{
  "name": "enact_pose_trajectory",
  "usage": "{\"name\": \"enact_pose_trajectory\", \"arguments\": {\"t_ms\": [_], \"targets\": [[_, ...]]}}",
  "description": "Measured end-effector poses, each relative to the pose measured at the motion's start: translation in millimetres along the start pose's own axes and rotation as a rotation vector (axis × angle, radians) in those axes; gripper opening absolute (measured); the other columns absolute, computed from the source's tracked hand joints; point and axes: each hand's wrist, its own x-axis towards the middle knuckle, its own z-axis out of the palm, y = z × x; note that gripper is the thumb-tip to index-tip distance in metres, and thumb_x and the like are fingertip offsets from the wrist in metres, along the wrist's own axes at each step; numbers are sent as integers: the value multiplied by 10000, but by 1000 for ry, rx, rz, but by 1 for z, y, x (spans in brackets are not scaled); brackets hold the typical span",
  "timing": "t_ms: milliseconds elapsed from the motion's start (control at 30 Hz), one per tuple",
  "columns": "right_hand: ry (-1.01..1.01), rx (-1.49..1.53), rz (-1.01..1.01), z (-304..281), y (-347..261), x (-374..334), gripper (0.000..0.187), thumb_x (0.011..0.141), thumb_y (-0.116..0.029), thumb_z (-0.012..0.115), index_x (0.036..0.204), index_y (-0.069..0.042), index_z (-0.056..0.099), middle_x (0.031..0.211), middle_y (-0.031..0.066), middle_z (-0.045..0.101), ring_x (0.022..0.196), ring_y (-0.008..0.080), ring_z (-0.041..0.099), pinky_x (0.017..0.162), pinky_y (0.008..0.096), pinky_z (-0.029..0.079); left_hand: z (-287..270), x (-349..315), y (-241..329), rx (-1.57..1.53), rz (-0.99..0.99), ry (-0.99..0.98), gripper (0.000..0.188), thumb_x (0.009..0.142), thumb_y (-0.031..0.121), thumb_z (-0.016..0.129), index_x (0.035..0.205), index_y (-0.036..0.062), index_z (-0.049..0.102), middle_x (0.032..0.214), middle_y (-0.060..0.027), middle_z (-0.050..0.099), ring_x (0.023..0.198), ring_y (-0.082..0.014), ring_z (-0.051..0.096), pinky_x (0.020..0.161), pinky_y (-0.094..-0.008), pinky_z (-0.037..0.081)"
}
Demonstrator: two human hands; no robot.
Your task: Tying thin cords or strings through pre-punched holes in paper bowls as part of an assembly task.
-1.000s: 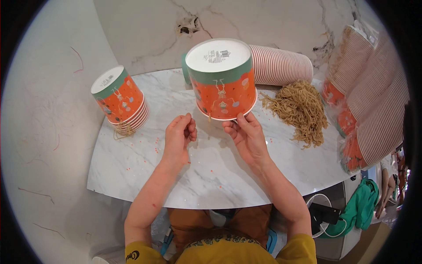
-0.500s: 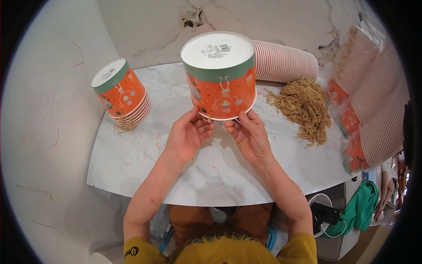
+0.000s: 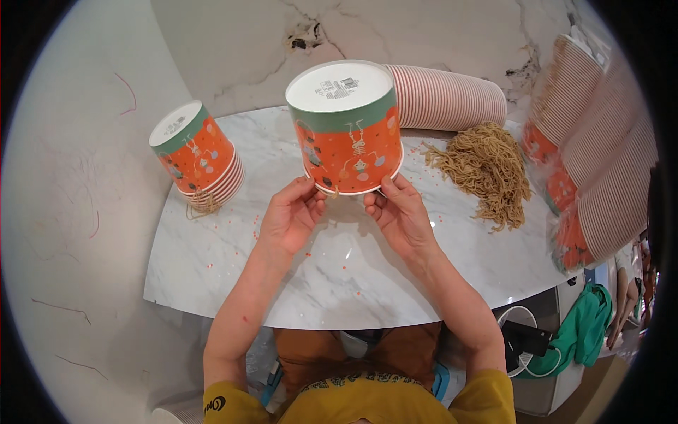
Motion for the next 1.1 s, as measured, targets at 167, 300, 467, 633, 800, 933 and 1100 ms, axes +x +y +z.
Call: {"name": "enact_pose_trajectory", "arguments": {"t_ms": [167,300,467,633,800,933,1100], "targets": [[10,-18,9,-1,-3,0,181,1062,-205,564,1138,-50,616,924,33,668,765,110,633,694,280,537,-6,3,4,-64,0,38,130,941,113,686,1034,29,652,882,-21,665,765,-120,630,657,-245,552],[-9,43,-10,1,-7,-2,177,1053,-201,574,1134,-49,616,900,17,652,754,99,612,675,268,509,-3,1,9,-123,16,44,144,955,132,671,1037,15,649,880,-22,662,761,-121,625,646,-242,541],[-112,190,-48,-4,-13,0,185,1047,-190,576,1145,-37,613,916,18,655,753,99,608,670,258,497,1,0,11,-139,13,70,407,1007,361,604,1169,-12,602,960,-80,653,785,-199,643,727,-330,579],[-171,223,-11,-6,-10,-2,227,1045,-189,582,1187,-13,607,975,37,669,745,109,608,671,269,503,13,-4,-10,8,-135,198,630,1040,516,460,1369,-19,487,1170,-171,663,960,-337,700,889,-439,597],[-205,213,7,-2,-9,-3,254,1046,-178,583,1228,-2,599,991,54,675,754,123,617,679,283,522,20,-15,-13,180,-226,-92,750,1014,648,429,1422,20,473,1268,-206,650,1076,-424,690,913,-510,596],[-202,201,-9,0,-9,-1,261,1043,-173,590,1234,4,595,988,64,672,756,134,619,687,284,535,11,-10,-21,228,-317,-105,705,1024,597,463,1409,7,490,1264,-206,650,1106,-409,684,917,-511,597],[-217,183,12,0,-5,-1,246,1042,-175,592,1212,2,600,989,60,672,749,127,609,683,285,513,21,-13,-19,48,-163,-133,524,1025,442,564,1344,26,548,1201,-142,673,1079,-330,699,928,-486,600]]}}
